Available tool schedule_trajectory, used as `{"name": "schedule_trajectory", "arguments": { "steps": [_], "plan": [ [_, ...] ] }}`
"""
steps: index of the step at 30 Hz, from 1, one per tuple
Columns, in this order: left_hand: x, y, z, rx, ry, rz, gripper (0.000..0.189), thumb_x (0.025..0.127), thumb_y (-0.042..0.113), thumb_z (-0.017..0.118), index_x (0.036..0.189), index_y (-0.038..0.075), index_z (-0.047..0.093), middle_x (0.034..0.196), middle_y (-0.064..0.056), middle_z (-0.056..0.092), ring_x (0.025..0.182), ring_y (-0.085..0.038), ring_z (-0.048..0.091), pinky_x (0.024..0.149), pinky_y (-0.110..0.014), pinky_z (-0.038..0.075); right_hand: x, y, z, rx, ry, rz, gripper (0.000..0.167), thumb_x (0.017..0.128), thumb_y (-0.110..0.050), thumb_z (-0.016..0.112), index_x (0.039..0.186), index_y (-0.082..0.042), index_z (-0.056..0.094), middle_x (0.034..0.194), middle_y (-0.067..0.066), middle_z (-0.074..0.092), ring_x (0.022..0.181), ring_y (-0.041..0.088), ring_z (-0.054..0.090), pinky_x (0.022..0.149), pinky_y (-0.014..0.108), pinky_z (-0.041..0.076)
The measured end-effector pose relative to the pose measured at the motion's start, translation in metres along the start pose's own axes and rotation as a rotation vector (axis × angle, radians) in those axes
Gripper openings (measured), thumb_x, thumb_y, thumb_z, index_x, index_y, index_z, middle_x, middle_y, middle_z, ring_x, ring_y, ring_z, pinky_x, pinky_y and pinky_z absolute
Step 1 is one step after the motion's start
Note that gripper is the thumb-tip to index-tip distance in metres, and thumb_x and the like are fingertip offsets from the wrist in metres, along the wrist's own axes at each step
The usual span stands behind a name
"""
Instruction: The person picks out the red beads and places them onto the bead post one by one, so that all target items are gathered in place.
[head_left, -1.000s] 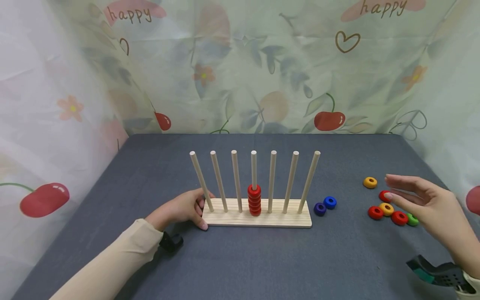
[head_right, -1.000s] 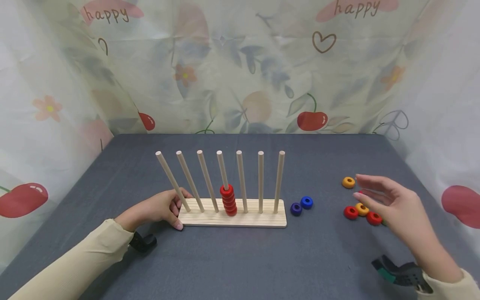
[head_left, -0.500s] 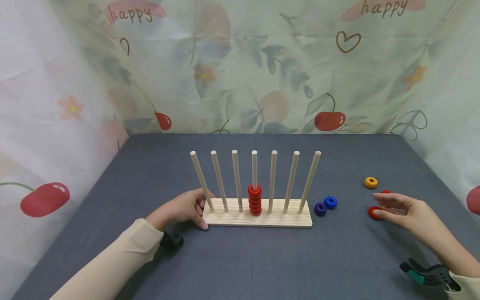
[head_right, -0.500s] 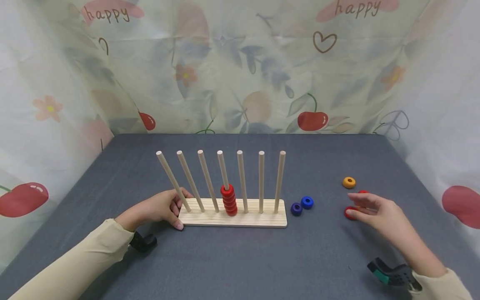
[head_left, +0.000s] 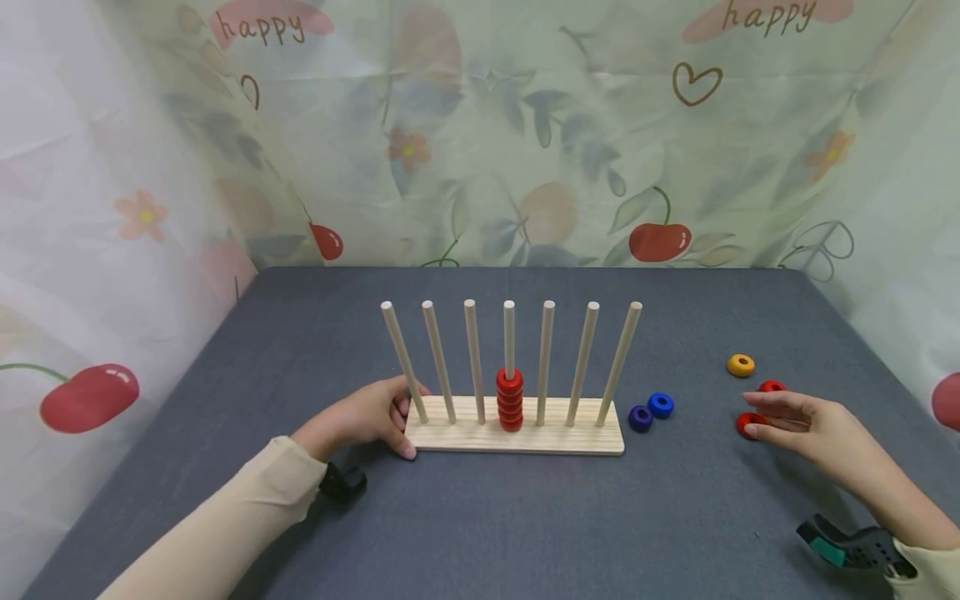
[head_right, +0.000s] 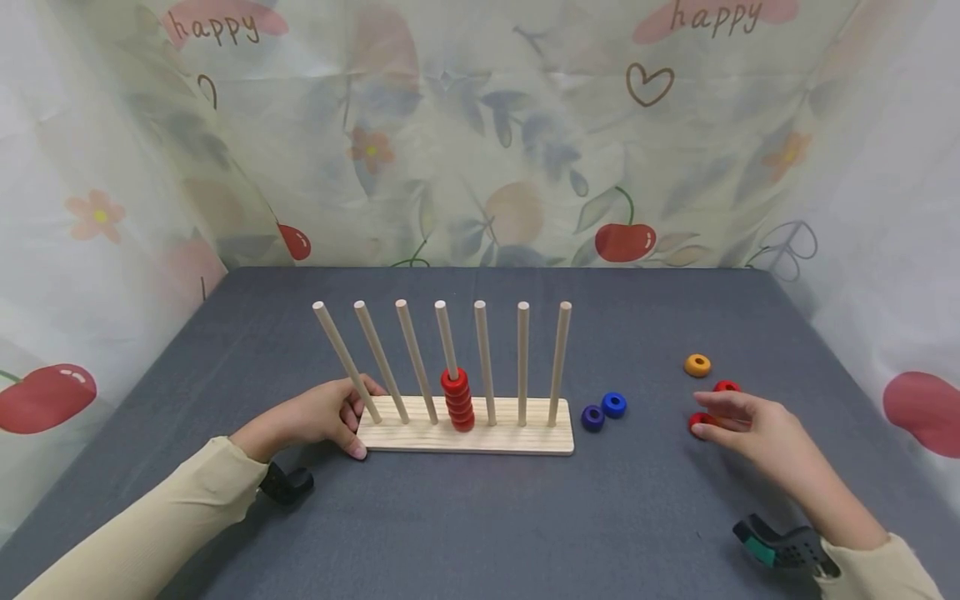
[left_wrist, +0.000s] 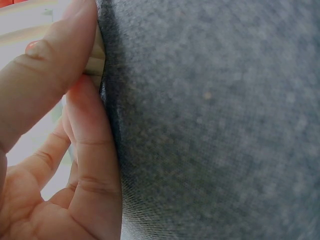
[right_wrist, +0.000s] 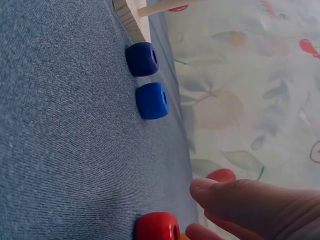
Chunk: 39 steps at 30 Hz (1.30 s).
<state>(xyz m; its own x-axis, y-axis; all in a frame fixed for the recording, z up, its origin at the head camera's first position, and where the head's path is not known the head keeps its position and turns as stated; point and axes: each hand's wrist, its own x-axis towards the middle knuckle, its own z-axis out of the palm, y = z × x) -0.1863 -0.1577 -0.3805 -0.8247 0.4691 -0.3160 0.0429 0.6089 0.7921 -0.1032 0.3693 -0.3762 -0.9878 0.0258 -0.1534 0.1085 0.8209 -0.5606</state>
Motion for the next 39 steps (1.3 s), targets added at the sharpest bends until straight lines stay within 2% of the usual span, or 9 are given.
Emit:
{"name": "schedule_trajectory", "arguments": {
  "steps": [4,5,7,10,12,21,30,39],
  "plan": [
    [0.000,0.001,0.000,-0.003,0.000,-0.008,0.080,0.058,-0.006,0.089,0.128,-0.003,0.051,0.086,-0.010,0.050,0.071,-0.018,0.051,0.064,-0.029,0.047,0.001,0.000,-0.001,-0.015,-0.014,-0.022,0.065,0.087,-0.043,0.069,0.132,0.003,0.056,0.125,0.028,0.060,0.107,0.038,0.063,0.076,0.042,0.054],
    [0.000,0.001,0.000,-0.004,-0.001,-0.009,0.080,0.058,-0.006,0.089,0.128,-0.003,0.051,0.086,-0.010,0.050,0.071,-0.018,0.051,0.064,-0.029,0.046,0.001,0.000,-0.002,-0.022,-0.019,-0.028,0.063,0.088,-0.042,0.069,0.131,0.002,0.056,0.124,0.027,0.061,0.104,0.033,0.065,0.075,0.039,0.054],
    [0.000,0.001,0.000,-0.005,-0.001,-0.012,0.080,0.058,-0.006,0.089,0.128,-0.003,0.051,0.086,-0.010,0.050,0.071,-0.018,0.051,0.063,-0.028,0.046,0.001,0.001,-0.003,-0.025,-0.030,-0.038,0.061,0.087,-0.041,0.070,0.130,0.002,0.058,0.122,0.025,0.063,0.096,0.016,0.067,0.072,0.031,0.052],
    [0.000,0.001,0.000,-0.006,-0.001,-0.010,0.080,0.058,-0.006,0.089,0.128,-0.003,0.051,0.086,-0.010,0.050,0.071,-0.018,0.051,0.063,-0.028,0.046,0.002,0.001,-0.003,-0.015,-0.053,-0.046,0.060,0.087,-0.039,0.070,0.130,0.002,0.058,0.121,0.022,0.065,0.087,-0.011,0.057,0.068,0.020,0.048],
    [0.000,0.001,0.000,-0.003,0.001,-0.008,0.079,0.058,-0.006,0.089,0.127,-0.003,0.051,0.086,-0.010,0.049,0.071,-0.018,0.050,0.064,-0.029,0.046,0.002,0.001,-0.002,0.003,-0.076,-0.054,0.059,0.088,-0.037,0.070,0.129,0.003,0.058,0.121,0.022,0.064,0.084,-0.020,0.049,0.068,0.017,0.047],
    [0.001,0.000,0.000,0.013,0.007,0.000,0.078,0.058,-0.004,0.089,0.126,-0.001,0.052,0.086,-0.009,0.051,0.072,-0.018,0.050,0.063,-0.029,0.044,0.002,-0.002,0.005,0.013,-0.149,-0.104,0.053,0.089,-0.032,0.070,0.128,0.002,0.059,0.121,0.021,0.065,0.088,-0.021,0.049,0.070,0.019,0.050],
    [0.002,-0.003,-0.001,0.018,0.003,0.024,0.078,0.058,-0.004,0.089,0.126,-0.003,0.052,0.085,-0.010,0.051,0.071,-0.018,0.051,0.063,-0.028,0.046,0.004,-0.001,0.008,-0.033,-0.145,-0.140,0.053,0.083,-0.030,0.076,0.126,-0.002,0.062,0.119,0.020,0.066,0.087,-0.021,0.050,0.070,0.019,0.050],
    [0.002,-0.004,-0.001,0.039,0.001,0.029,0.077,0.058,-0.003,0.090,0.126,-0.002,0.053,0.086,-0.009,0.051,0.071,-0.018,0.051,0.063,-0.028,0.046,0.006,-0.001,0.009,-0.038,-0.146,-0.117,0.051,0.080,-0.025,0.078,0.124,-0.002,0.063,0.119,0.023,0.065,0.085,-0.020,0.051,0.069,0.019,0.051]
  ]
}}
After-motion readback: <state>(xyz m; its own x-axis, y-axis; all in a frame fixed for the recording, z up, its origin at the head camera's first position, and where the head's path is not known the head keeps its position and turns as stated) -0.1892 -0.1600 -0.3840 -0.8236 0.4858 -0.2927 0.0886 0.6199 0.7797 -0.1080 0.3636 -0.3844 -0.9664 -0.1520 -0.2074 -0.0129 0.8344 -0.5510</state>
